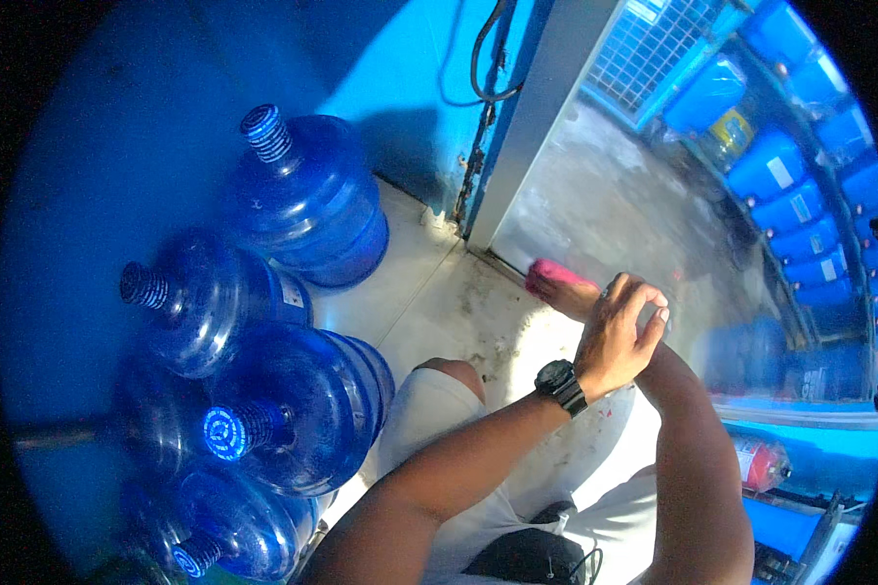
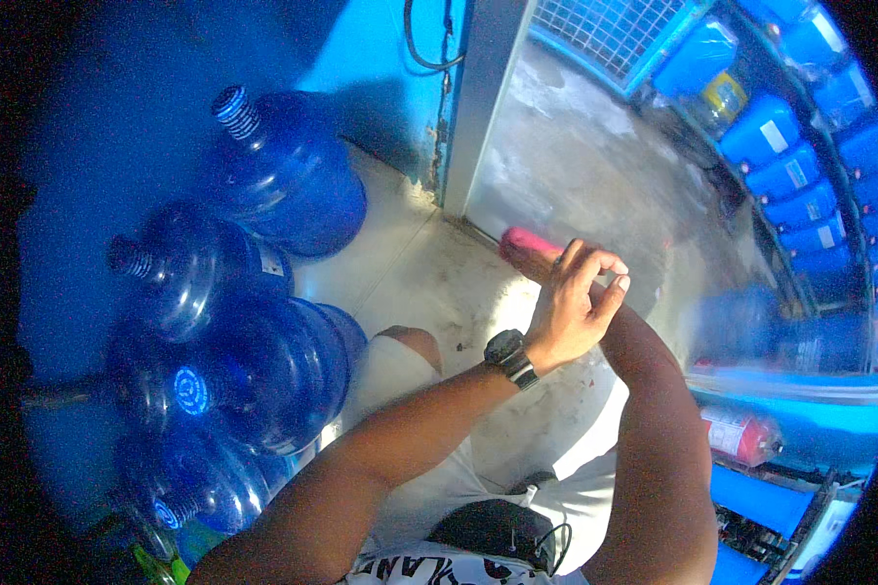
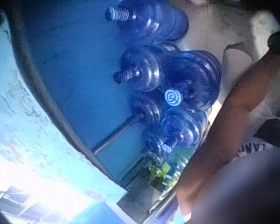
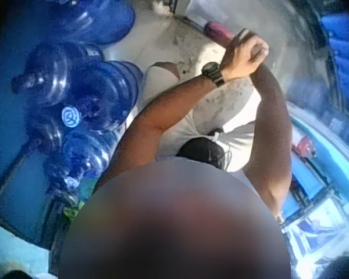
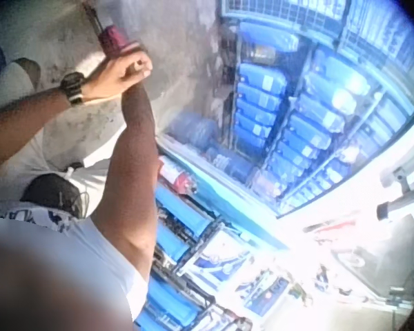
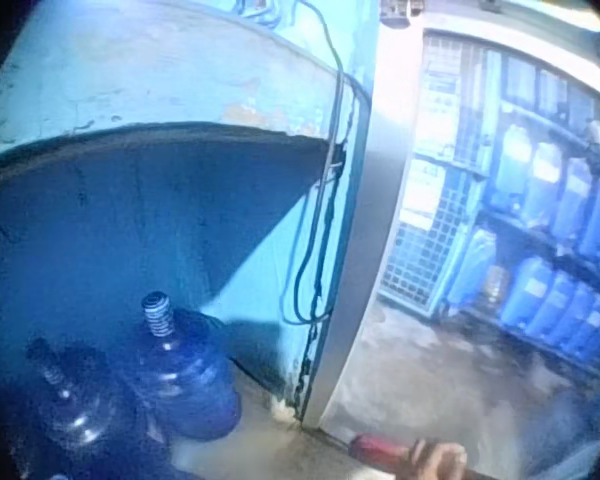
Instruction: The person wipes the glass door of a commercial display cabinet with a pink cloth. They clean the upper, middle, and lower sections of the glass, including the handle and frame, in a water bottling shop.
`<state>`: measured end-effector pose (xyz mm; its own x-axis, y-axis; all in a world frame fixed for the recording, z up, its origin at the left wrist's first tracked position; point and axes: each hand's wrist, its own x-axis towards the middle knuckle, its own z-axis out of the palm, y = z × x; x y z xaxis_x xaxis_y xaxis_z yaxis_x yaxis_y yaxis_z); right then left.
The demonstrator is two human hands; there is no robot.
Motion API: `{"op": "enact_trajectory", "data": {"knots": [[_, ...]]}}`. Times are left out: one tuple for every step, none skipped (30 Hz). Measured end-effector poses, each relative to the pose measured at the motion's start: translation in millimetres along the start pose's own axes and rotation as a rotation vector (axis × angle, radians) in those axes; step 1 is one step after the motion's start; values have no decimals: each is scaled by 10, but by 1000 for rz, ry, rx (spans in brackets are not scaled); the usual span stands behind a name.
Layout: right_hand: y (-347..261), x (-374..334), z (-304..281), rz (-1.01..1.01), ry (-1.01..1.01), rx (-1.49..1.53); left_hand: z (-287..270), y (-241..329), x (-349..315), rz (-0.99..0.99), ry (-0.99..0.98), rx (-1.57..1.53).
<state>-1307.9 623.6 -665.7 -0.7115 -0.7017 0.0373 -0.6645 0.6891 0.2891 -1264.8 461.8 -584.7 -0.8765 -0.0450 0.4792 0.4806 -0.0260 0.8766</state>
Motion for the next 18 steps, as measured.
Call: {"op": "enact_trajectory", "data": {"knots": [[-47,32,71,-4,-18,5,-21,-11,27,24,42,9],[-119,61,189,-10,-43,26,-48,-27,54,-14,60,-17],[-181,64,327,-23,-82,59,-60,-35,81,-45,81,-32],[-233,60,480,-38,-123,88,-82,-45,105,-67,117,-34],[-255,24,618,-48,-165,118,-82,-40,128,-104,146,-55],[-269,-52,729,-58,-200,144,-92,-33,142,-108,148,-78],[-271,-127,814,-72,-228,165,-92,-16,155,-105,160,-87],[-261,-174,867,-84,-251,174,-97,4,163,-84,173,-81],[-245,-185,883,-98,-265,186,-110,21,180,-75,160,-105],[-205,-134,855,-123,-270,187,-127,43,188,-68,173,-104],[-159,-25,781,-151,-264,178,-157,55,207,-60,180,-86],[-127,141,674,-177,-239,166,-194,68,222,-55,191,-55],[-77,387,541,-216,-179,125,-236,67,250,-45,221,-32],[11,696,379,-256,-100,72,-279,66,273,-38,247,-39],[90,986,178,-295,-16,30,-318,64,293,-35,277,-45],[202,1259,-53,-338,93,-42,-352,59,316,-28,306,-37],[302,1497,-294,-366,214,-119,-369,64,334,-57,303,-73],[383,1632,-533,-360,308,-165,-380,67,350,-40,285,-81]]}}
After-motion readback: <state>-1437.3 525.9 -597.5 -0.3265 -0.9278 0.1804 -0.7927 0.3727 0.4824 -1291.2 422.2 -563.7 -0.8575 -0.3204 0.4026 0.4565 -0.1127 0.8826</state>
